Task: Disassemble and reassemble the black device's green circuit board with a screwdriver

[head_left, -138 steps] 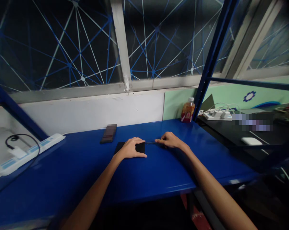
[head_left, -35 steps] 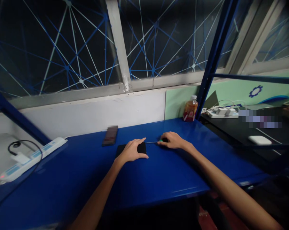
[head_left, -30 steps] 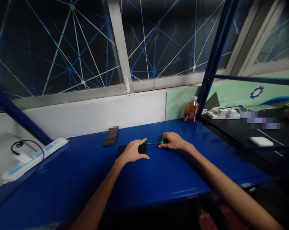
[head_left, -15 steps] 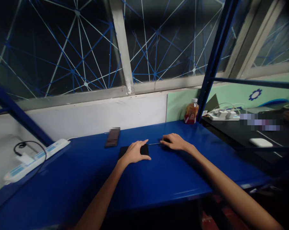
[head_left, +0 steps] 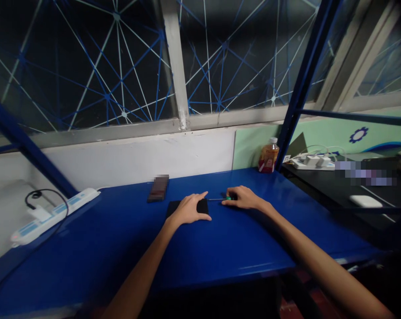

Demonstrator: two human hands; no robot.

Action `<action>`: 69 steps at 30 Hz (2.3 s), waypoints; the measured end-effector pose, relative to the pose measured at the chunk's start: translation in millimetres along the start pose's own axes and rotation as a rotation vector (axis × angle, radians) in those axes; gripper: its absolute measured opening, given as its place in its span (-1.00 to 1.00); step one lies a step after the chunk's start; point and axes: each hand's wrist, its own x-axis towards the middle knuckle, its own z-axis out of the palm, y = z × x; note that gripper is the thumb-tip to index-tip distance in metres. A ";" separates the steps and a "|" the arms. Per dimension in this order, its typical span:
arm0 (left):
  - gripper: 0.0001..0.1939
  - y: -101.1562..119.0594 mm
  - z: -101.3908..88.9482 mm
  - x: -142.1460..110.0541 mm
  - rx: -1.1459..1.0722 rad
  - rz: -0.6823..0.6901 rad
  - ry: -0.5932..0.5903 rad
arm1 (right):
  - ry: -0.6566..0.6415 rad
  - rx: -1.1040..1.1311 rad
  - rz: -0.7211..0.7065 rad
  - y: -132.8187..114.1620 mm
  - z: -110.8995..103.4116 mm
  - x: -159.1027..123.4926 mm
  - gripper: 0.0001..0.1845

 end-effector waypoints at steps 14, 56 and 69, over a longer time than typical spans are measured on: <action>0.00 2.6 -3.5 0.2 0.019 0.021 0.010 | -0.013 -0.035 -0.021 4.7 -0.3 1.1 -0.51; -0.03 3.6 -4.2 -0.5 0.064 0.038 -0.016 | 0.014 -0.020 -0.020 2.0 -0.5 0.1 -0.57; -0.05 2.3 -4.0 -0.5 0.037 0.028 -0.034 | 0.011 -0.084 -0.030 3.7 -3.3 0.3 -0.56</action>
